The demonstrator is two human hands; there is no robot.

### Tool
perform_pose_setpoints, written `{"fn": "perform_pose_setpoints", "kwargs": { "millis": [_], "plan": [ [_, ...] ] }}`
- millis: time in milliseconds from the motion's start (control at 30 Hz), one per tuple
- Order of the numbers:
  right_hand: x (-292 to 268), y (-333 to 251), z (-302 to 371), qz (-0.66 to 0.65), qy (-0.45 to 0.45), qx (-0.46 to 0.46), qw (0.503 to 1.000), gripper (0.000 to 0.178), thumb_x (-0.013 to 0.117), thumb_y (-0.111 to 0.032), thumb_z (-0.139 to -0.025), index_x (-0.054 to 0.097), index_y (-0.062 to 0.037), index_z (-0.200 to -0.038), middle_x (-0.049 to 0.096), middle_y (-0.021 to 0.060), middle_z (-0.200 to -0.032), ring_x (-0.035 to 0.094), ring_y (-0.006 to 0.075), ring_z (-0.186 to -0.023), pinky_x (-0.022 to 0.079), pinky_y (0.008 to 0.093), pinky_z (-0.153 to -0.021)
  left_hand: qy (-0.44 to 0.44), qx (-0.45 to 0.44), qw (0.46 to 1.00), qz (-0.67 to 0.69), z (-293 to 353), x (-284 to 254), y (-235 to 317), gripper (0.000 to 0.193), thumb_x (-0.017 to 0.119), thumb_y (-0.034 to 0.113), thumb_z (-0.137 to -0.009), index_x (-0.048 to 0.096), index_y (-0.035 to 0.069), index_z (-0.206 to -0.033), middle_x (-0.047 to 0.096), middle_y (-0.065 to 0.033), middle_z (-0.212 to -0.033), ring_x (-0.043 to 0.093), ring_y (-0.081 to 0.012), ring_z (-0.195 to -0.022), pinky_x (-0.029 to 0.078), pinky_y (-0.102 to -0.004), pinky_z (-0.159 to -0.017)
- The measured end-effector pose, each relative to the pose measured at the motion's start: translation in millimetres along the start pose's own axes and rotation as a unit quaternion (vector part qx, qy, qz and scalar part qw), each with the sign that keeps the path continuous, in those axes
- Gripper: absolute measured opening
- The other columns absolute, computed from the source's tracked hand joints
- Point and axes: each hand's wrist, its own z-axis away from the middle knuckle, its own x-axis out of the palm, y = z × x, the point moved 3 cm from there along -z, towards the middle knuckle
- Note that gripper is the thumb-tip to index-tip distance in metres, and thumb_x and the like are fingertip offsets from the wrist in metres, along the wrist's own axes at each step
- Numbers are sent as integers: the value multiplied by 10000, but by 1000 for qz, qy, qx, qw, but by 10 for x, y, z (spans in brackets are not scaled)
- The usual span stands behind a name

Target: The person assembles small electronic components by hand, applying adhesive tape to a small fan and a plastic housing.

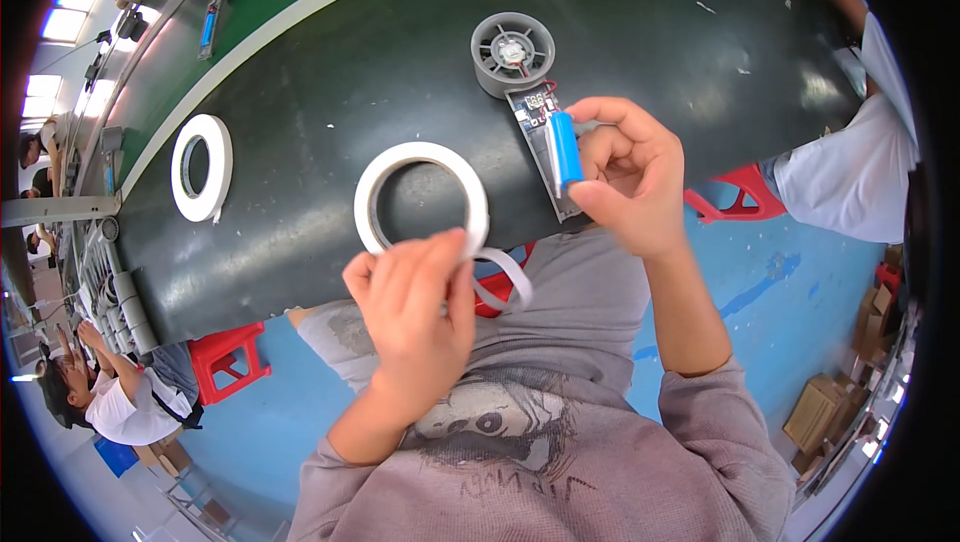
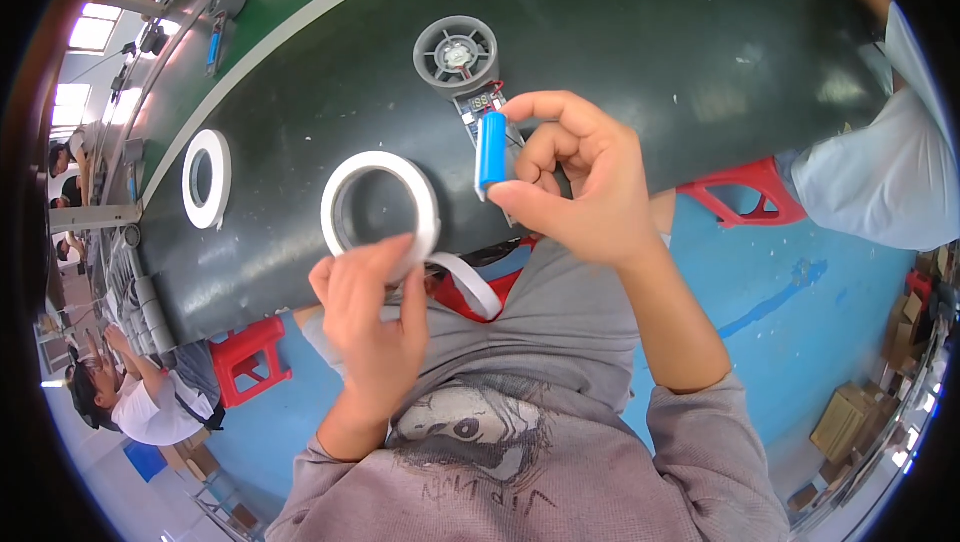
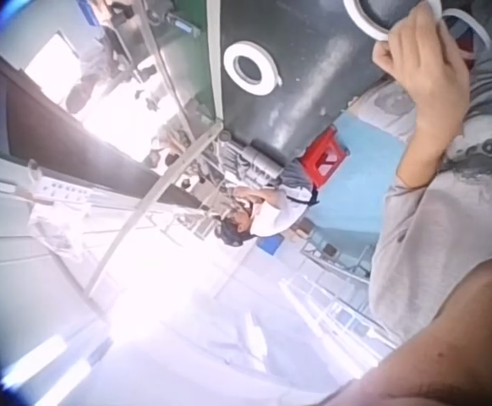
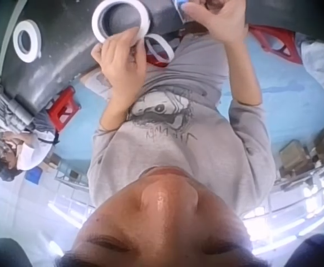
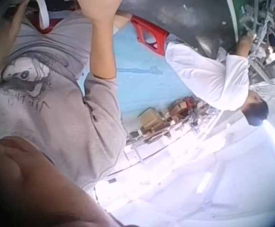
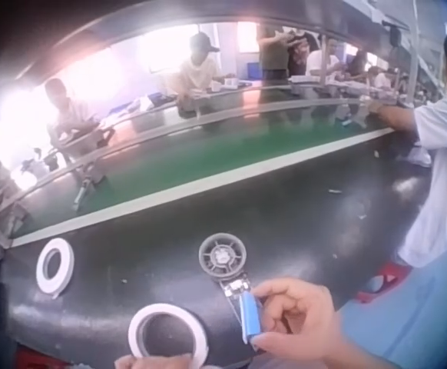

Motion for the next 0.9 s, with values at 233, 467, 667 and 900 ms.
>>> {"fn": "perform_pose_setpoints", "kwargs": {
  "millis": [233,467,667,900],
  "plan": [
    [-47,36,-16,-78,-69,-28,994,558,804,20,-779,601,38,-1299,664,7,-772,546,29,-660,424,191,-634,19,25,998,51,-832,8,-280,457,788,157,-829,640,-8,-1229,671,-172,-1174,663,-317,-987,467,-408,-899],
    [-111,-262,-60,155,-136,-29,978,605,848,-118,-683,635,53,-1223,607,-2,-749,555,50,-698,405,203,-636,-110,63,982,136,-1536,539,-282,556,848,199,-805,623,-16,-1266,678,-149,-1041,664,-242,-815,537,-359,-749],
    [-83,-530,-152,412,-203,-177,871,507,868,-114,-644,689,-61,-1115,600,-23,-695,556,137,-589,433,299,-711,-102,85,977,167,-1510,490,-220,528,856,125,-765,617,32,-1227,655,-128,-958,627,-242,-735,515,-368,-701],
    [-25,-462,-161,448,-206,-177,852,517,879,-126,-624,693,-54,-1101,596,-28,-680,550,136,-584,425,310,-715,-95,77,978,172,-1494,504,-234,513,862,118,-754,612,41,-1196,657,-134,-965,623,-276,-735,510,-395,-702]
  ]
}}
